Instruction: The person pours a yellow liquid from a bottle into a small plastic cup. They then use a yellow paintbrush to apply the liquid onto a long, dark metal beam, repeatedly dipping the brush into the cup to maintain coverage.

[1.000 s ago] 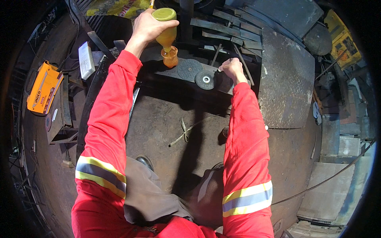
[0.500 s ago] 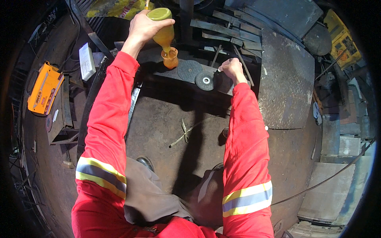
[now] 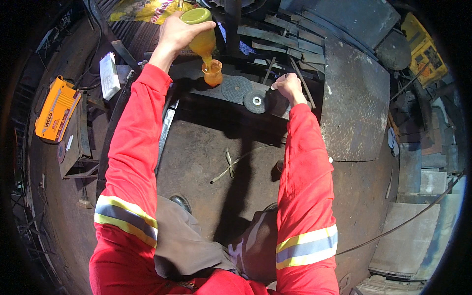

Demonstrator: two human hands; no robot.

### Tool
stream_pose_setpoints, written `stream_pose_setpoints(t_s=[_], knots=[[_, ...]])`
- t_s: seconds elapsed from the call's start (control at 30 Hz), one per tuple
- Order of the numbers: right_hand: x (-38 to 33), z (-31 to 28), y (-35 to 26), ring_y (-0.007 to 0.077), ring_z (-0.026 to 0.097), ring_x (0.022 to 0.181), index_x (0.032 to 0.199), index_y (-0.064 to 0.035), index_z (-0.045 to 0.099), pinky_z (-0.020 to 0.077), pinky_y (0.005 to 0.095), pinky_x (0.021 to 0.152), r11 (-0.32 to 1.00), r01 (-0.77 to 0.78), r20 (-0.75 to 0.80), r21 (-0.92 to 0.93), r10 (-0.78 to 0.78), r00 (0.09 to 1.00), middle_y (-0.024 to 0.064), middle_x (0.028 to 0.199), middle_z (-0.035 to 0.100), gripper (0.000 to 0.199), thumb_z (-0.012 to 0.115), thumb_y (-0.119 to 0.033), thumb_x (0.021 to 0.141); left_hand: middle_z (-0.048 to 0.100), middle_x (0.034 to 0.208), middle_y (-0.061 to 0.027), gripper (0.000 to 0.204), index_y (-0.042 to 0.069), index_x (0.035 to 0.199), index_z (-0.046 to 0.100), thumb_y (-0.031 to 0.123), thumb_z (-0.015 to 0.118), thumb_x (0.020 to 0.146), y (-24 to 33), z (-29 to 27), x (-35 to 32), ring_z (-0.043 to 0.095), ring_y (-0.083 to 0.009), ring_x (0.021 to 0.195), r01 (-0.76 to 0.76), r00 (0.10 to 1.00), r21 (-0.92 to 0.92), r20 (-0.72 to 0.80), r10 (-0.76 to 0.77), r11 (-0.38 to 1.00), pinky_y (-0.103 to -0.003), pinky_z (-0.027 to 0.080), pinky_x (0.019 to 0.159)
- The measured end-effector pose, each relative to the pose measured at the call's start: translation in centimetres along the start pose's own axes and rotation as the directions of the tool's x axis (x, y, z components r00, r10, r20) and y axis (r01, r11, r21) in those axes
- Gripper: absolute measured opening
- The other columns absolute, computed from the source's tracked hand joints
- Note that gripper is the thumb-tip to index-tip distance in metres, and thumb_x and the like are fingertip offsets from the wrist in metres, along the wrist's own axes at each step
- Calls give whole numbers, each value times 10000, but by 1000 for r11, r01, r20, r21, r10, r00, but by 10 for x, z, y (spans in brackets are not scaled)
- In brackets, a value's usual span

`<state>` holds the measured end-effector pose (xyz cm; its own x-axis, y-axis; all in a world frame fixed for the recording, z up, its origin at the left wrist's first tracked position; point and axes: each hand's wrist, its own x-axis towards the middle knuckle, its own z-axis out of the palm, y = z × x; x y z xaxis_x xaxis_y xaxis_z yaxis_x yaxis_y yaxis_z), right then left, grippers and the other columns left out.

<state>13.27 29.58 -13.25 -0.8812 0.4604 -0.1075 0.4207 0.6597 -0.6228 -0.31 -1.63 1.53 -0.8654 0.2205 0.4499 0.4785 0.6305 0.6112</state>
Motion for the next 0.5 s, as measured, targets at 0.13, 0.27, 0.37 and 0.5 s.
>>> stream_pose_setpoints(t_s=[0.13,0.27,0.37,0.5], knots=[[-3,1,-6,279,716,937,890,-49,780,545,365,863,1000,-7,-1,12,7,1000,166,930,747,295,841,-179,633,728,1074,-165,776,5,1101,695,593,850,619,-1,-2,1,709,-254,1008,-22,1000,-26,8,22,999,-361,538,911],[-3,2,-2,236,698,858,888,-16,768,529,343,802,999,22,-19,31,-22,1000,143,871,736,283,823,-180,663,731,1073,-155,769,-1,1095,696,586,852,624,2,0,-1,710,-254,1006,-31,999,19,-43,32,999,-363,539,908],[0,3,2,213,688,813,884,-2,763,522,333,766,998,41,-29,39,-39,999,130,835,730,284,818,-183,672,734,1062,-147,746,5,1082,703,579,853,630,7,-3,-1,712,-251,1002,-32,999,3,-27,32,999,-361,542,905],[0,4,2,211,685,807,883,-1,763,521,332,761,998,48,-21,48,-47,999,129,830,729,295,826,-188,665,738,1051,-141,712,19,1063,714,569,857,634,8,-8,-2,716,-248,991,-57,998,-27,-36,56,998,-356,545,898]])
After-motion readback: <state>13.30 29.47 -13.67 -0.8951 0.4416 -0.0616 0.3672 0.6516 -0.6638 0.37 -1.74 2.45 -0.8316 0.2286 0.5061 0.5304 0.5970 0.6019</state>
